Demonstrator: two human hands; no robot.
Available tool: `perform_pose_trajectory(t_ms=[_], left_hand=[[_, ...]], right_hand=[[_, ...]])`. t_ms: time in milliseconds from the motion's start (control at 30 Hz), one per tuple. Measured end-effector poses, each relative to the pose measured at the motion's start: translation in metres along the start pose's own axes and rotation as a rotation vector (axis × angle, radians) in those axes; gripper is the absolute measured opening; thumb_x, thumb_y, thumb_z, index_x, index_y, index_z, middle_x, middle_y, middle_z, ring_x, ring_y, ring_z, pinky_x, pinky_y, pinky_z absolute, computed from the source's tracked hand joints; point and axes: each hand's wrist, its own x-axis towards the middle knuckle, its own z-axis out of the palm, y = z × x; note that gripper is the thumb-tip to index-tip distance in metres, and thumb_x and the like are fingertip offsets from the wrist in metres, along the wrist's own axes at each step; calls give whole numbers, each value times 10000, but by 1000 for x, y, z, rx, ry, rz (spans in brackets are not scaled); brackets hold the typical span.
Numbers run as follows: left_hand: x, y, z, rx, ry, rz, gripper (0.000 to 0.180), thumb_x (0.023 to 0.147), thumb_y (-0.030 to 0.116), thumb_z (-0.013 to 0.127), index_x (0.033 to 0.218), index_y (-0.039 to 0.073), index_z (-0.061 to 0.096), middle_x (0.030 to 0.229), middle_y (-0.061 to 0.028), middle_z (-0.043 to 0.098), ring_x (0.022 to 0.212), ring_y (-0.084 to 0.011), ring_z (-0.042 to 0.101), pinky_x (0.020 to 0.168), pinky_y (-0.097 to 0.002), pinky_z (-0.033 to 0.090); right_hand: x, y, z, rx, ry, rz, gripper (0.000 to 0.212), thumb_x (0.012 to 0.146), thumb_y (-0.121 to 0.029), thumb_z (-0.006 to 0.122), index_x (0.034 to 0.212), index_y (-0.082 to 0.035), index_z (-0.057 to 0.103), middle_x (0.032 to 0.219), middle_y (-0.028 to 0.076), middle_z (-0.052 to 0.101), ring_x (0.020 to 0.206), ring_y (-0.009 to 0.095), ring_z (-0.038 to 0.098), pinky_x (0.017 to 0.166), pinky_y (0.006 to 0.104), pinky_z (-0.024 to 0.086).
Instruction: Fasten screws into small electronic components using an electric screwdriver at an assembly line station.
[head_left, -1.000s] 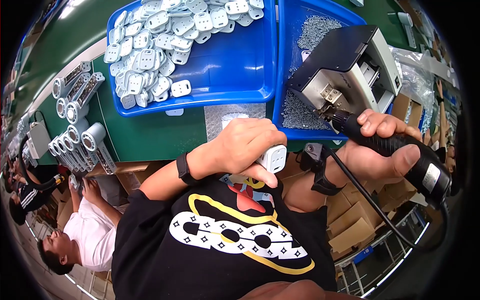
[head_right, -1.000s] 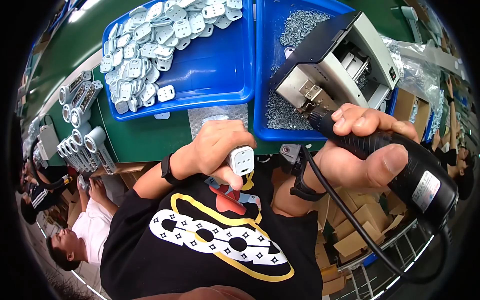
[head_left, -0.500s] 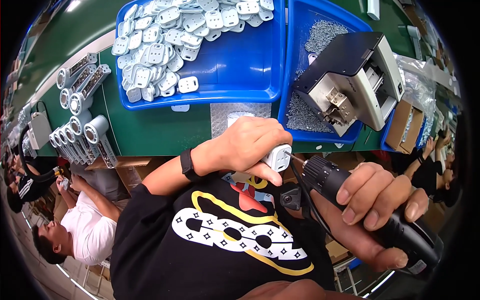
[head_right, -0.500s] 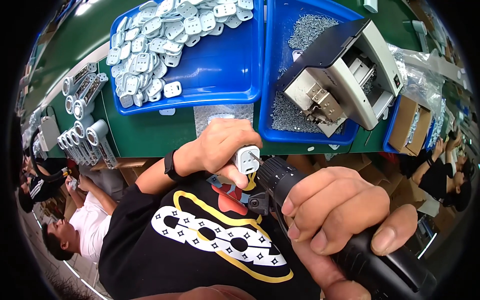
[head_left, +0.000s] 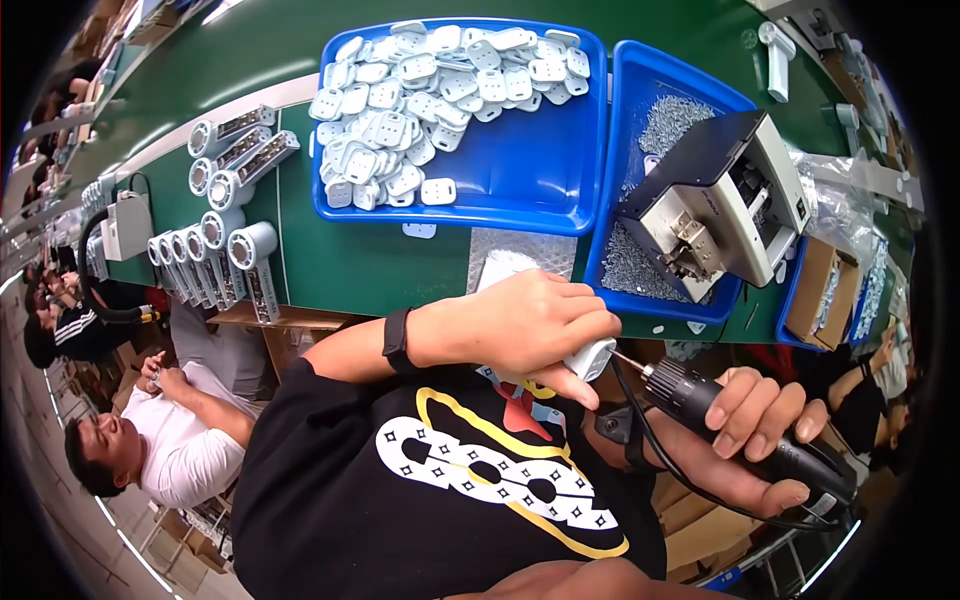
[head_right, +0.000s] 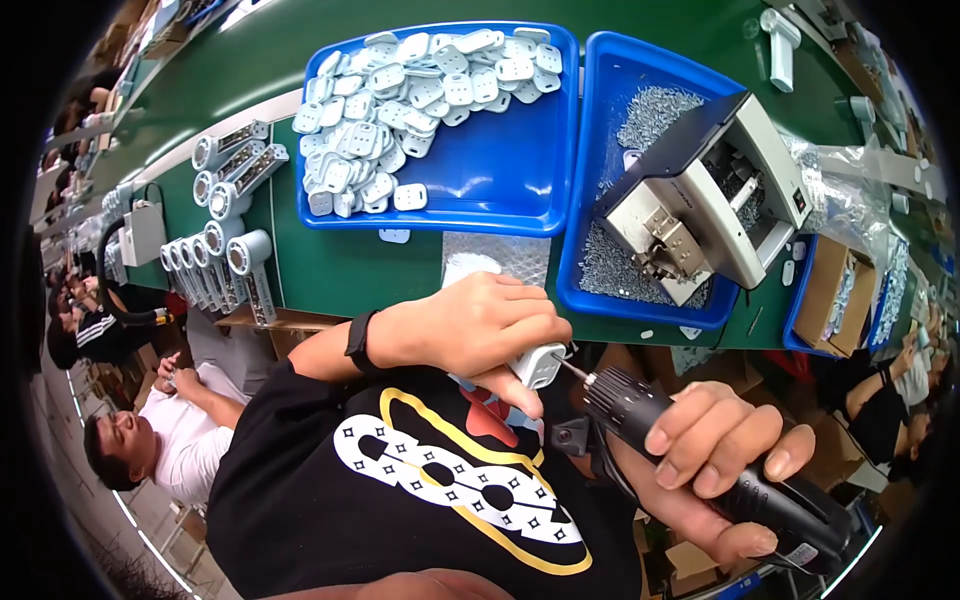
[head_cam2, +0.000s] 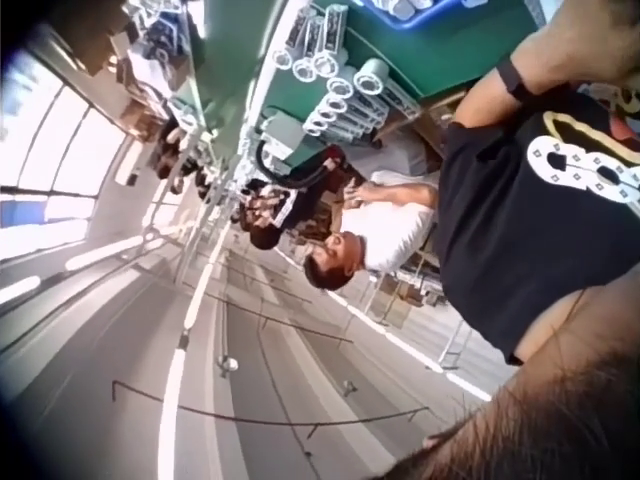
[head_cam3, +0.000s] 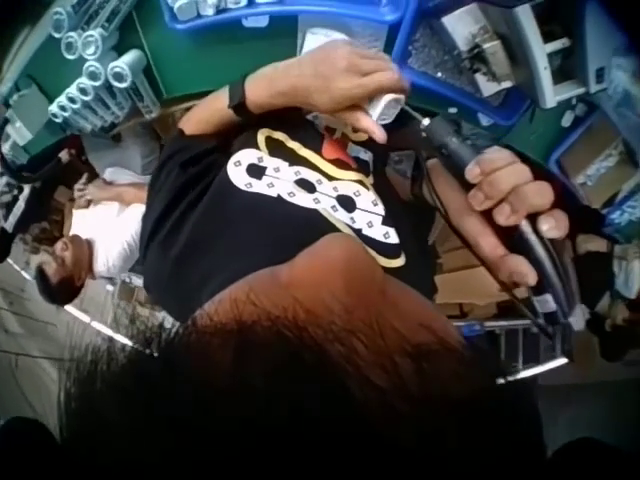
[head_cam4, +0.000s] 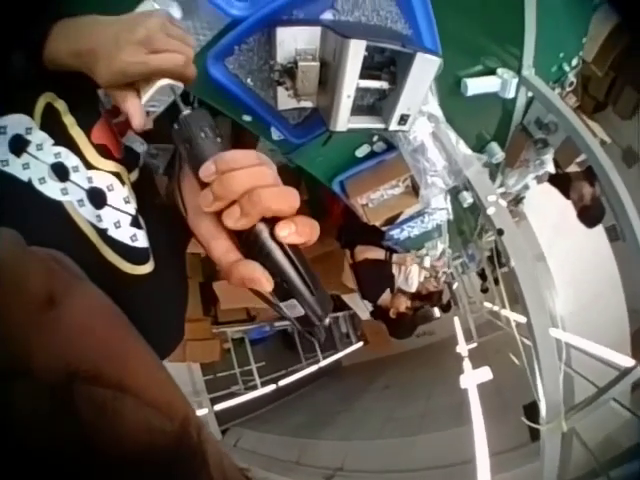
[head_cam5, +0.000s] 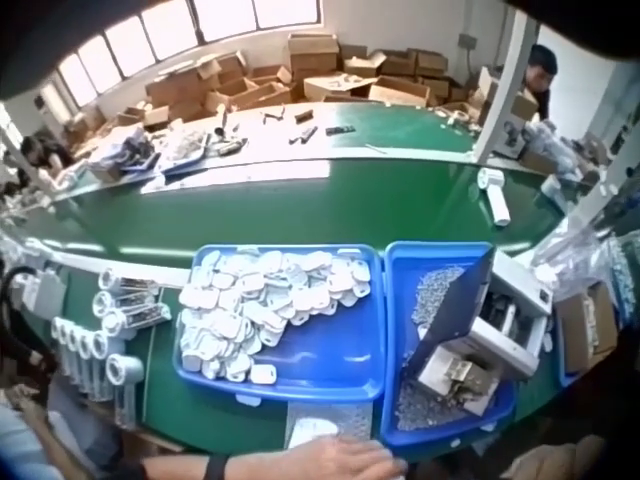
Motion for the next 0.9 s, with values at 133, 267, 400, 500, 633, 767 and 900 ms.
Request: perform_pose_trajectory(t_ms=[133,267,400,500,633,767,900], left_hand=[[27,-20,-76,486,-99,49,621,808,605,720,1057,47,616,814,-88,639,687,-261,667,590,-361,537],[59,-141,-183,986,-54,-183,586,847,514,735,1194,53,633,1042,-157,706,927,-310,705,762,-387,568],[44,-198,-230,1152,-155,-442,500,820,345,740,1231,81,635,1247,-170,569,1283,-346,476,1028,-487,432],[19,-199,-244,1529,234,-90,478,828,363,744,1171,50,633,1137,-168,614,1115,-332,590,946,-439,495],[-37,-75,-222,1100,614,-268,498,874,344,751,1252,49,616,1208,-160,656,1140,-329,616,971,-422,475],[-137,5,-139,1125,1157,-681,509,824,167,784,1256,2,574,1181,-159,614,1167,-352,538,1037,-441,386],[-247,33,-74,1586,858,-1403,604,812,188,805,1322,40,518,1141,-156,603,1125,-367,548,993,-464,407]], right_hand=[[-34,17,-32,-372,125,32,468,934,-396,683,1131,-29,470,754,37,522,533,146,506,527,265,444],[-69,62,-65,-795,44,-35,394,900,-103,708,1206,-26,474,768,61,580,566,144,556,558,301,503],[-66,72,-55,-772,-25,167,427,866,19,691,1233,-31,479,755,59,598,571,151,576,576,309,525],[-30,86,-15,-1020,-128,443,425,861,-9,714,1225,-33,495,746,58,622,585,153,601,568,305,523],[23,148,49,-1418,-569,322,408,816,-121,782,1132,-4,552,807,168,692,687,289,700,617,383,538],[53,242,30,-1575,-667,300,505,757,-194,838,1137,-7,564,860,227,697,830,440,689,736,451,543],[50,269,27,-1565,-686,397,531,739,-209,847,1136,7,567,880,230,702,874,425,694,778,457,532]])
